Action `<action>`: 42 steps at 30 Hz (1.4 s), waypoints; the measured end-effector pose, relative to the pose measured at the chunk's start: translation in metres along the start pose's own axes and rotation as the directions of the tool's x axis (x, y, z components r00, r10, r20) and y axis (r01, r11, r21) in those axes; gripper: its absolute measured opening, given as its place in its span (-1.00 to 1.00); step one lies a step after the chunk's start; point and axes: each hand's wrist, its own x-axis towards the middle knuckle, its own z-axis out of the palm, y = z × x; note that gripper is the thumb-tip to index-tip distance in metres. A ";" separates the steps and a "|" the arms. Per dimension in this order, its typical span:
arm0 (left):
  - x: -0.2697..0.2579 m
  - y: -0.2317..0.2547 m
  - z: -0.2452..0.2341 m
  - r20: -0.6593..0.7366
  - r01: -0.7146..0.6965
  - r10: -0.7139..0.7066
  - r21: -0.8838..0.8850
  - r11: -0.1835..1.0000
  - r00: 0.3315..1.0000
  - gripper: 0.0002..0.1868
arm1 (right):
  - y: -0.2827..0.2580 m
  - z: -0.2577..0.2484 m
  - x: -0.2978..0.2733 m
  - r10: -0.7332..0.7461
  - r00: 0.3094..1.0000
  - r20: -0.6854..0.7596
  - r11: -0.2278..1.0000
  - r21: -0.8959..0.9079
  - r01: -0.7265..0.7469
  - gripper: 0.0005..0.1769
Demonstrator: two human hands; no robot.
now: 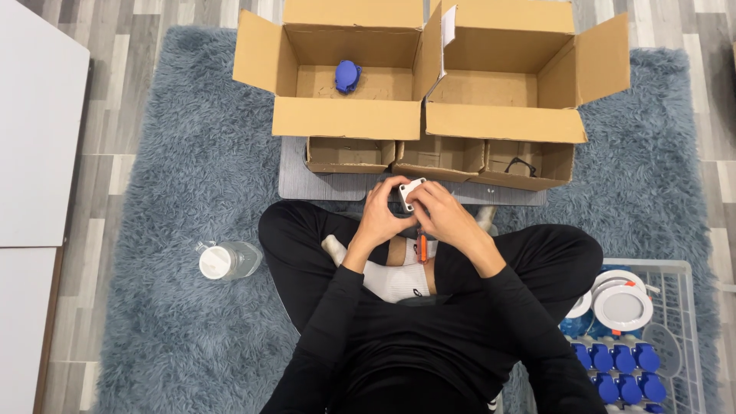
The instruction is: The person connects wires to a terminal block using a screwdriver, fits the assembly into a blue housing, and places the finished units into cardboard boxes.
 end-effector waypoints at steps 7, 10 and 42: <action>0.002 0.013 -0.003 -0.003 0.016 -0.016 -0.024 1.000 1.000 -0.11 | 0.010 -0.001 -0.011 0.145 0.969 -0.199 0.987 0.103 -0.127 -0.86; 0.002 0.000 0.001 0.010 0.012 -0.012 -0.040 0.999 1.000 -0.12 | 0.017 -0.003 -0.015 0.171 0.957 -0.236 0.984 0.092 -0.153 -0.84; 0.003 0.002 0.000 0.014 0.028 -0.027 -0.021 0.999 1.000 -0.09 | 0.020 0.010 0.001 0.017 0.969 -0.246 0.981 -0.183 -0.063 -0.88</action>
